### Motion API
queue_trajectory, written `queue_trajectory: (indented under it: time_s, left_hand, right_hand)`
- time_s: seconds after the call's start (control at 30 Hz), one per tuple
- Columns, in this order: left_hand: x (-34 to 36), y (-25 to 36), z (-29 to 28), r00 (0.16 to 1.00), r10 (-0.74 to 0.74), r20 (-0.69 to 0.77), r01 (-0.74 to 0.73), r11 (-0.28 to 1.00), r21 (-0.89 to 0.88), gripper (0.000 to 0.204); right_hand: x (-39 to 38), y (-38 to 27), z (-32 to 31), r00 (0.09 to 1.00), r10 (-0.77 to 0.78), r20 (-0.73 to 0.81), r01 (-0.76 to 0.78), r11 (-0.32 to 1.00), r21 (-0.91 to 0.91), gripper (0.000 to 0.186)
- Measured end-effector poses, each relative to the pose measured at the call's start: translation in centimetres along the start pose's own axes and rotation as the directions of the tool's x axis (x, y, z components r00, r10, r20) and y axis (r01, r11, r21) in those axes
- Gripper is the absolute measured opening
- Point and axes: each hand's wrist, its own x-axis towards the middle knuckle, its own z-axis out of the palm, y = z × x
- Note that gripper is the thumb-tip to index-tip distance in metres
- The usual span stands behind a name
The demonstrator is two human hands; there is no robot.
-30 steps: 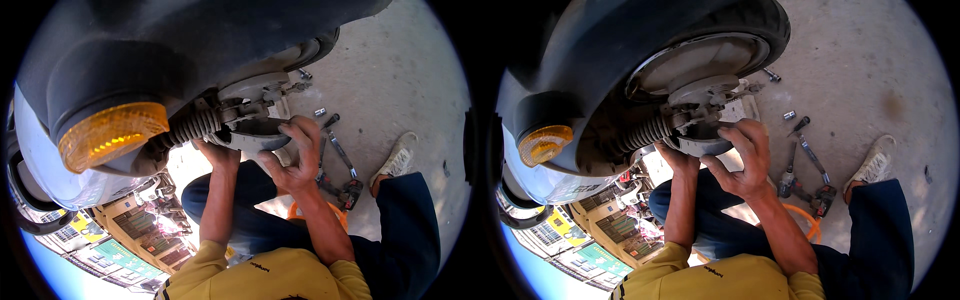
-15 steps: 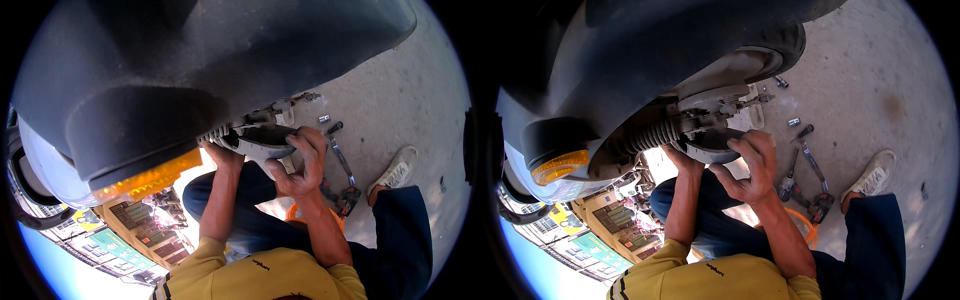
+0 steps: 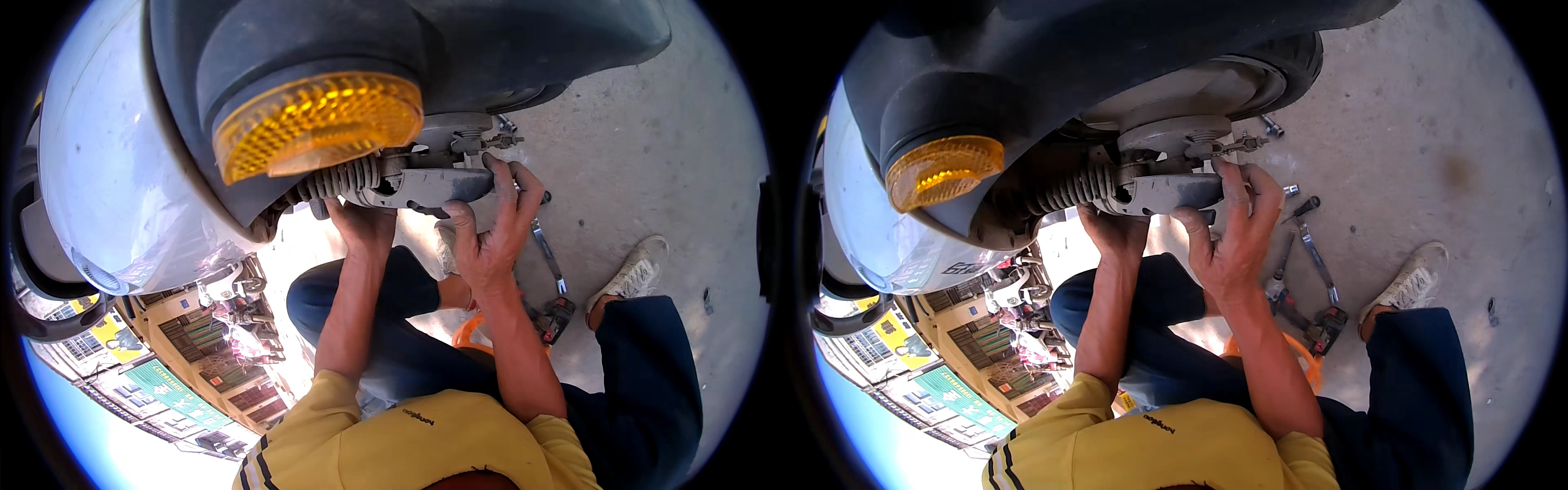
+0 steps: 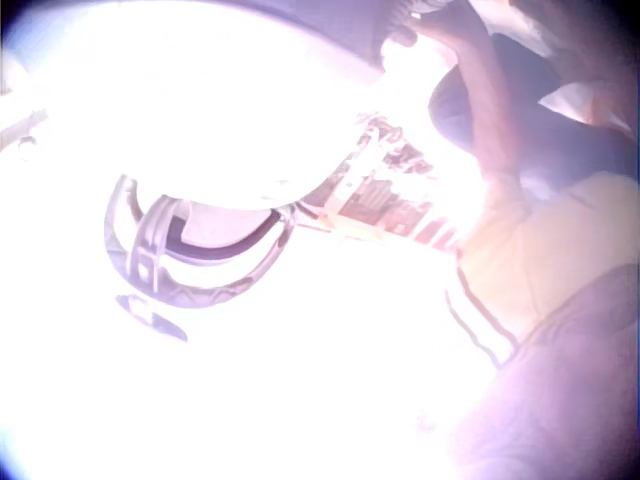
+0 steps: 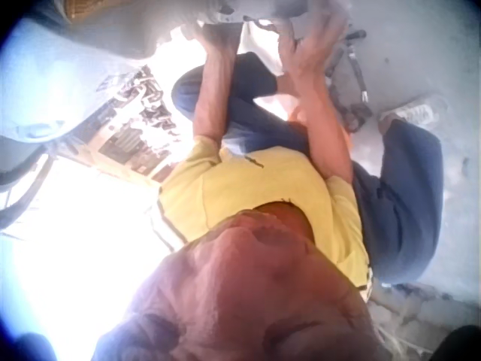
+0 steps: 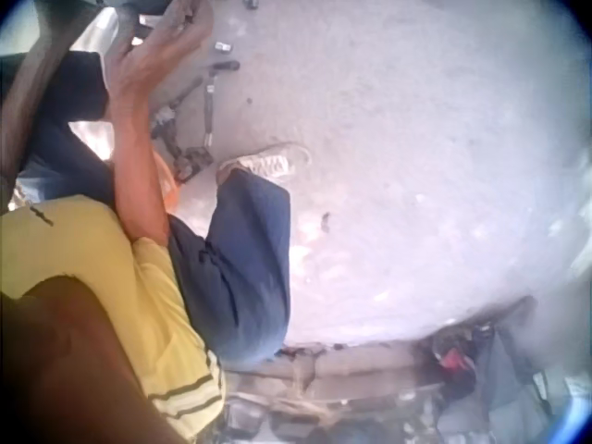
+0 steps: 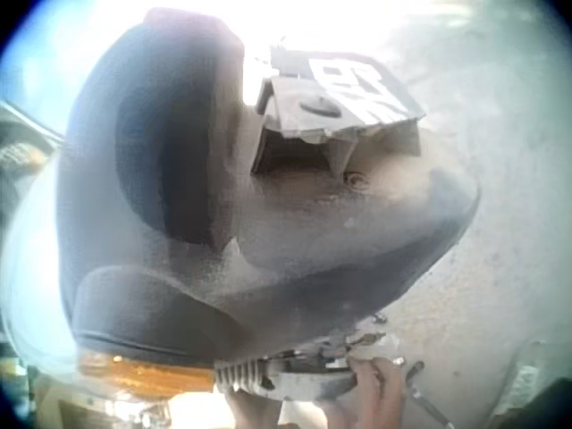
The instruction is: The person works on the rear suspension of a white scooter, using a cordless impact wrench and a wrench to remove and tighten bolts. They handle various fasteners and tools while seated on a small stool.
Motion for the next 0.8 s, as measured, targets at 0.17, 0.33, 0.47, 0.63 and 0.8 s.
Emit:
queue_trajectory:
  time_s: [0.17, 0.33, 0.47, 0.63, 0.8]
  left_hand:
    - [0.3, 0.1, -1.9, 0.994, -0.094, 0.060, 0.104, 0.978, -0.179, 0.065]
    - [0.0, -1.4, -2.9, 0.979, -0.130, 0.156, 0.174, 0.933, -0.314, 0.081]
    - [0.1, -1.5, -3.9, 0.980, -0.151, 0.129, 0.190, 0.901, -0.390, 0.079]
    - [-0.4, -0.9, -3.9, 0.979, -0.190, 0.079, 0.204, 0.848, -0.488, 0.070]
    - [-0.5, -2.9, -2.5, 0.939, -0.335, 0.083, 0.332, 0.808, -0.488, 0.071]
  right_hand:
    - [-1.2, -0.6, 0.6, 1.000, 0.007, -0.017, -0.005, 0.997, 0.076, 0.055]
    - [-1.5, -3.2, 1.5, 0.999, -0.027, -0.037, 0.028, 0.999, 0.039, 0.058]
    - [-1.9, -0.4, 0.7, 0.983, 0.182, -0.021, -0.180, 0.982, 0.062, 0.061]
    - [-0.6, -3.2, 1.6, 1.000, -0.015, -0.002, 0.015, 0.998, -0.065, 0.062]
    - [0.8, -0.1, -0.2, 0.996, 0.081, 0.043, -0.086, 0.987, 0.134, 0.069]
